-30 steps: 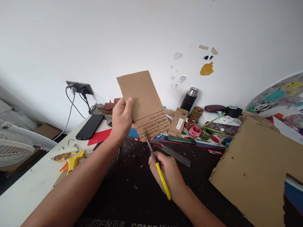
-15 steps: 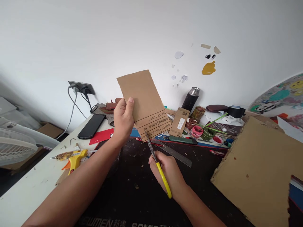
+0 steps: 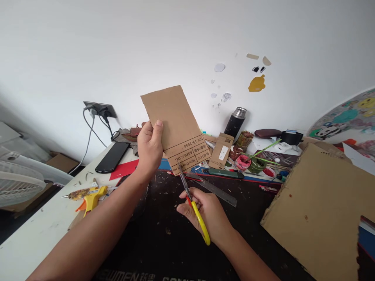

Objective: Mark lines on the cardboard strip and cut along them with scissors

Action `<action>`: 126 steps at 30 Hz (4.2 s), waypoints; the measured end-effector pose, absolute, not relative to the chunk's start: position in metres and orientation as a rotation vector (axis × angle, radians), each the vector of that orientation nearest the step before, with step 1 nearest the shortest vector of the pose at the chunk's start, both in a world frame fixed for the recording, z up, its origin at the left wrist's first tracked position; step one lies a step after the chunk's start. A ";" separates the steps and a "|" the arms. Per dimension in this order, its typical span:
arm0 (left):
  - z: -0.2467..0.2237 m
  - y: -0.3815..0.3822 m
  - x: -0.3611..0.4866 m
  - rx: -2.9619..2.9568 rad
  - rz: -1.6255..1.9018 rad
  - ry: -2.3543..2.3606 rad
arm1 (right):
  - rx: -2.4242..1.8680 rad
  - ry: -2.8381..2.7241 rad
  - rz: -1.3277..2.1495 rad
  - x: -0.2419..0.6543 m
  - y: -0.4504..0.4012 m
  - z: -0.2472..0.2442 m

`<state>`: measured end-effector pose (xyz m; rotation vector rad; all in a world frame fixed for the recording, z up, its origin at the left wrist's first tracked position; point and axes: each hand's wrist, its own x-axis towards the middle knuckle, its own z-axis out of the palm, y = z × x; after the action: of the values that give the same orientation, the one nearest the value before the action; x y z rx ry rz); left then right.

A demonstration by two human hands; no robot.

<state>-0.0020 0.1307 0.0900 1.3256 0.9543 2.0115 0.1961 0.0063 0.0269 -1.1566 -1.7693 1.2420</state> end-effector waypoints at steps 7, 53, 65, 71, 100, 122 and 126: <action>0.092 0.128 0.000 1.312 2.004 0.935 | -1.186 -1.764 1.251 0.195 0.005 0.025; 0.080 0.134 0.004 1.278 1.998 0.981 | -1.346 -1.937 0.850 0.193 0.007 0.029; 0.085 0.132 -0.001 1.295 1.994 0.964 | -1.238 -1.893 0.993 0.199 0.008 0.024; 0.091 0.129 -0.003 1.379 2.020 1.013 | -1.188 -1.854 1.162 0.201 0.009 0.024; 0.091 0.126 0.005 1.364 1.997 0.993 | -1.278 -1.901 0.938 0.198 0.006 0.036; 0.085 0.127 0.008 1.345 2.004 1.001 | -1.438 -2.015 0.679 0.191 0.004 0.026; 0.086 0.126 0.009 1.339 2.014 1.005 | -1.440 -2.019 0.689 0.191 0.003 0.027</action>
<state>0.0090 0.1261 0.0863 1.3390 1.0045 2.0139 0.1909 0.0031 0.0272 -1.4397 -2.0190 0.6894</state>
